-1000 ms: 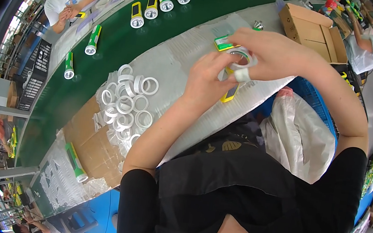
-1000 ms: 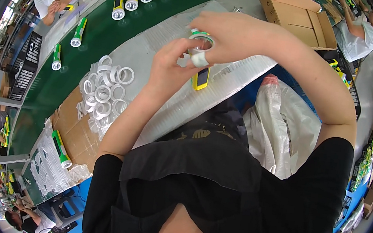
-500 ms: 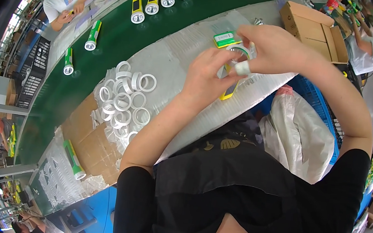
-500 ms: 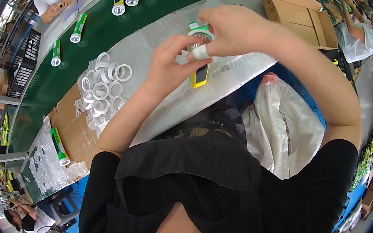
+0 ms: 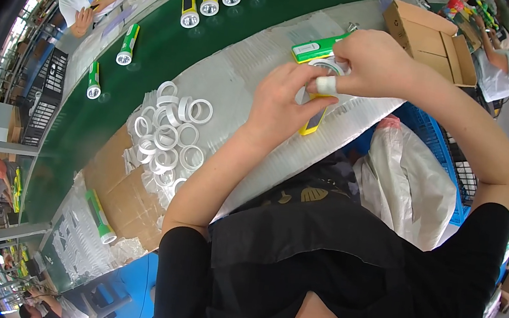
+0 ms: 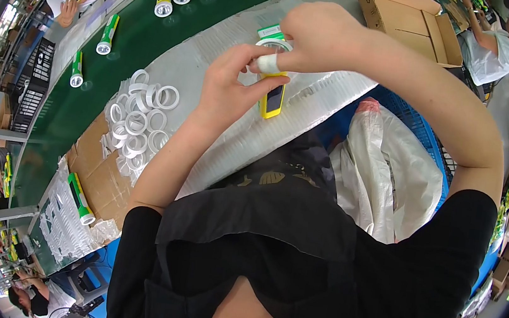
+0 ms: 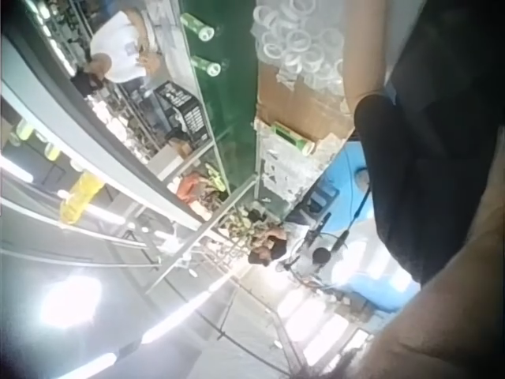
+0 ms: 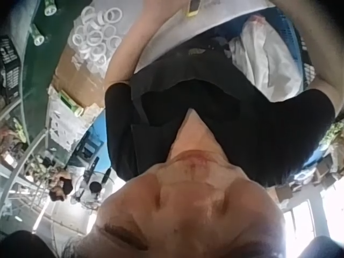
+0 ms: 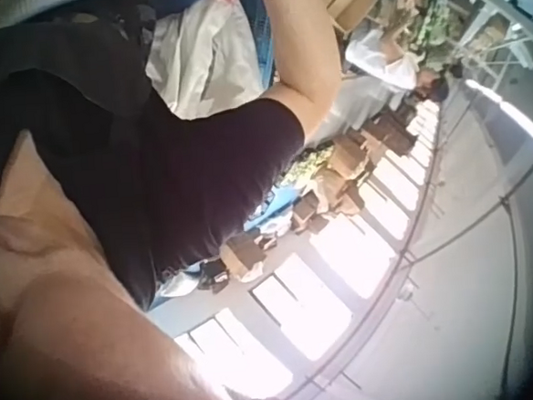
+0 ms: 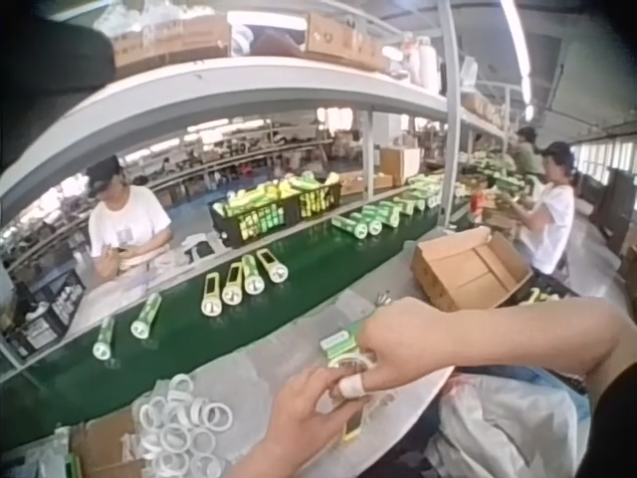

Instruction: Assembling hand-held flashlights by attaching plastic rings and lamp heads to the main body on a factory assembly line.

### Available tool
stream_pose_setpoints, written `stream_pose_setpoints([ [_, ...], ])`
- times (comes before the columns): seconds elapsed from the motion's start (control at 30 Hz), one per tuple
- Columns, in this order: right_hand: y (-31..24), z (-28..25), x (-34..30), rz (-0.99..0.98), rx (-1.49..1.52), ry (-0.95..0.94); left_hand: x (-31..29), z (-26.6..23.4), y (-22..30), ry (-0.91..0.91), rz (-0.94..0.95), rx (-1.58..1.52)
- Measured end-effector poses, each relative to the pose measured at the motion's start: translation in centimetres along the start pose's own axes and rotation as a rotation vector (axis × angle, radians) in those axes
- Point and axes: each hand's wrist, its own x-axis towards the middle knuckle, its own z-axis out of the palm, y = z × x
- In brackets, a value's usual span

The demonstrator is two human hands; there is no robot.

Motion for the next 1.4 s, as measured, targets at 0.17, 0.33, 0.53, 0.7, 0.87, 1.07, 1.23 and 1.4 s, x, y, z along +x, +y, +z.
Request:
stream_pose_setpoints([
  [0.17, 2.3, 2.6, 0.6, -0.373, 0.288, 0.242, 0.4, 0.2, -0.4, 0.028, 0.060, -0.029],
  [0.33, 1.5, 2.6, -0.1, -0.044, 0.295, 0.158, 0.4, -0.1, 0.1, -0.017, -0.002, -0.007],
  [0.53, 1.6, 4.0, -0.5, -0.183, 0.226, 0.289, 0.1, 0.6, 0.3, 0.071, 0.147, 0.035],
  [0.7, 1.1, 3.1, -0.9, -0.005, 0.218, 0.227, 0.3, 0.7, 0.8, 0.037, 0.020, 0.034],
  [0.87, 0.2, 2.2, -1.1, -0.002, 0.037, 0.057, 0.0, 0.8, 0.5, 0.039, 0.059, -0.015],
  [1.07, 2.8, 3.7, -0.5, -0.441, 0.366, 0.462, 0.0, 1.0, 0.4, 0.065, 0.093, 0.004],
  [1.23, 0.4, 1.4, -1.2, -0.078, 0.069, 0.236, -0.1, 0.9, 0.2, 0.036, 0.047, -0.071],
  [1.4, 0.6, 5.6, -0.7, -0.059, 0.190, 0.483, -0.4, 0.3, -0.3, 0.052, 0.042, -0.034],
])
